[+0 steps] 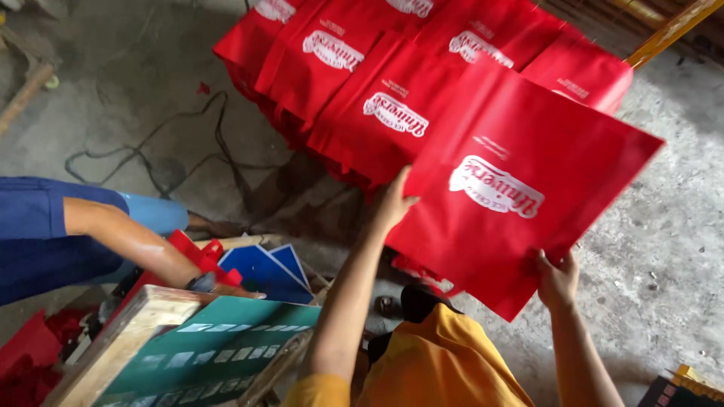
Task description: Applying ink to reusable bags using a screen printing setup.
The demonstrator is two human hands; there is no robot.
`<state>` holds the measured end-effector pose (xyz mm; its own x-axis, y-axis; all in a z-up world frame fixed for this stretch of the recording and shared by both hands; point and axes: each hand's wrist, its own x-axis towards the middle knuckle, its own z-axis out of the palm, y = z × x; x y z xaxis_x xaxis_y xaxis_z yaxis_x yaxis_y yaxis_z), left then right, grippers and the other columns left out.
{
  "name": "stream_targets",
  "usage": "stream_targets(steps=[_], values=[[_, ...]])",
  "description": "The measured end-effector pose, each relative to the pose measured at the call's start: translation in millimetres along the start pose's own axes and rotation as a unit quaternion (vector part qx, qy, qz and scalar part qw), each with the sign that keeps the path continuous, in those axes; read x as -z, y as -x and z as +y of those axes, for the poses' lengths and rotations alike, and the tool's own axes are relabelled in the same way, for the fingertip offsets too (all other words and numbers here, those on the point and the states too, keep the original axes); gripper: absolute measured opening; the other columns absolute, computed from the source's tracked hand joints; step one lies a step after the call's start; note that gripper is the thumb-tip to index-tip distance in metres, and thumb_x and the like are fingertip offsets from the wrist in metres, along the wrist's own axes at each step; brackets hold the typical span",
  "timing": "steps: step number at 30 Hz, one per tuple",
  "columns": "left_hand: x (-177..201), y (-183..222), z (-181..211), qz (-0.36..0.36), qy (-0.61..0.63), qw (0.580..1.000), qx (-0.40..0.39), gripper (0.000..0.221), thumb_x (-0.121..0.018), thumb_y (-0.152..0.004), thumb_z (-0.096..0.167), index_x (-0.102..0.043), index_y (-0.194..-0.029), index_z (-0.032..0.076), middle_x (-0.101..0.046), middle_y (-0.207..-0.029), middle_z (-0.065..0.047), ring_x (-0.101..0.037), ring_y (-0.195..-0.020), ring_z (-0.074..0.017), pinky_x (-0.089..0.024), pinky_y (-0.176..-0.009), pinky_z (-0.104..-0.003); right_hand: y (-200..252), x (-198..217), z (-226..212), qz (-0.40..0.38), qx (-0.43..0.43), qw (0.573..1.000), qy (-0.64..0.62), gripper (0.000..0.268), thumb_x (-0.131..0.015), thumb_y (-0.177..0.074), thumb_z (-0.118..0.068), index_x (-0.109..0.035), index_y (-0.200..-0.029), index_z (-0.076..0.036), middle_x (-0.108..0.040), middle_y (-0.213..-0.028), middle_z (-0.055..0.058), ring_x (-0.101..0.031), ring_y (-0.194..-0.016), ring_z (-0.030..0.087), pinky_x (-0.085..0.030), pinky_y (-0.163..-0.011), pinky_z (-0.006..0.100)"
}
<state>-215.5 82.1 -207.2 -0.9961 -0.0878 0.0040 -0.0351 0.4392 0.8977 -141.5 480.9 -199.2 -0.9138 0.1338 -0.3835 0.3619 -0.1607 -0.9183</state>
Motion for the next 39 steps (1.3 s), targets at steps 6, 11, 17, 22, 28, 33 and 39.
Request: stream_targets(steps=[6, 11, 17, 22, 28, 33, 39], values=[[-63.5, -16.9, -33.0, -0.01, -0.036, 0.999, -0.03, 0.074, -0.076, -0.088, 0.005, -0.041, -0.154, 0.006, -0.051, -0.152, -0.024, -0.049, -0.141, -0.0381, -0.043, -0.113, -0.042, -23.0, 22.8, 72.6, 0.065, 0.004, 0.997, -0.051, 0.029, -0.061, -0.1, 0.0, -0.055, -0.128, -0.006, -0.07, -0.11, 0.006, -0.072, -0.09, 0.022, -0.064, -0.075, 0.041], [-97.4, 6.8, -106.6, 0.007, 0.059, 0.997, -0.043, 0.071, -0.069, -0.09, 0.002, -0.041, -0.155, 0.007, -0.053, -0.154, -0.022, -0.052, -0.143, -0.038, -0.045, -0.117, -0.043, -34.0, 43.8, 129.2, 0.093, -0.043, 0.995, -0.018, 0.021, -0.064, -0.105, -0.001, -0.056, -0.125, -0.001, -0.068, -0.109, 0.009, -0.069, -0.089, 0.023, -0.062, -0.075, 0.041], [-75.0, -23.2, -103.9, 0.016, -0.083, 0.996, 0.013, 0.08, -0.081, -0.086, 0.012, -0.04, -0.154, 0.011, -0.055, -0.148, -0.021, -0.055, -0.135, -0.0396, -0.048, -0.107, -0.043, -56.1, 17.4, 118.0, 0.105, -0.043, 0.991, -0.068, 0.029, -0.061, -0.102, -0.001, -0.054, -0.129, -0.005, -0.07, -0.112, 0.009, -0.072, -0.092, 0.02, -0.063, -0.078, 0.036], [-76.5, -47.9, -93.9, 0.027, -0.146, 0.989, -0.023, 0.083, -0.075, -0.088, 0.014, -0.034, -0.16, 0.015, -0.052, -0.154, -0.018, -0.056, -0.135, -0.0386, -0.051, -0.106, -0.044, -68.2, 6.7, 113.3, 0.113, -0.026, 0.99, -0.086, 0.026, -0.061, -0.101, 0.0, -0.054, -0.126, -0.004, -0.07, -0.109, 0.01, -0.072, -0.087, 0.021, -0.065, -0.072, 0.037], [-65.3, -25.0, -30.3, 0.02, -0.332, 0.943, 0.02, 0.068, -0.074, -0.092, 0.027, -0.043, -0.152, 0.019, -0.051, -0.15, -0.017, -0.053, -0.133, -0.0388, -0.042, -0.106, -0.059, -105.7, 18.6, 150.3, 0.151, -0.007, 0.988, 0.023, 0.033, -0.071, -0.101, -0.01, -0.054, -0.128, -0.003, -0.068, -0.104, 0.007, -0.067, -0.081, 0.013, -0.058, -0.066, 0.031], [-67.5, 46.4, -20.5, 0.056, -0.15, 0.987, -0.017, 0.047, -0.062, -0.102, 0.024, -0.053, -0.147, 0.014, -0.049, -0.151, -0.025, -0.05, -0.136, -0.044, -0.046, -0.109, -0.048, -110.3, 35.5, 172.1, 0.165, -0.068, 0.979, 0.097, 0.07, -0.074, -0.09, -0.04, -0.04, -0.144, -0.009, -0.06, -0.085, 0.006, -0.052, -0.059, 0.012, -0.043, -0.046, 0.03], [-58.5, 128.2, -23.7, 0.02, 0.002, 1.0, -0.023, 0.038, -0.066, -0.093, 0.006, -0.063, -0.131, 0.01, -0.059, -0.136, -0.013, -0.061, -0.124, -0.0296, -0.055, -0.097, -0.037, -166.2, 40.8, 178.0, 0.184, -0.051, 0.924, 0.331, 0.097, -0.078, -0.082, -0.053, -0.038, -0.151, 0.002, -0.064, -0.085, 0.017, -0.056, -0.067, 0.026, -0.047, -0.059, 0.041]])
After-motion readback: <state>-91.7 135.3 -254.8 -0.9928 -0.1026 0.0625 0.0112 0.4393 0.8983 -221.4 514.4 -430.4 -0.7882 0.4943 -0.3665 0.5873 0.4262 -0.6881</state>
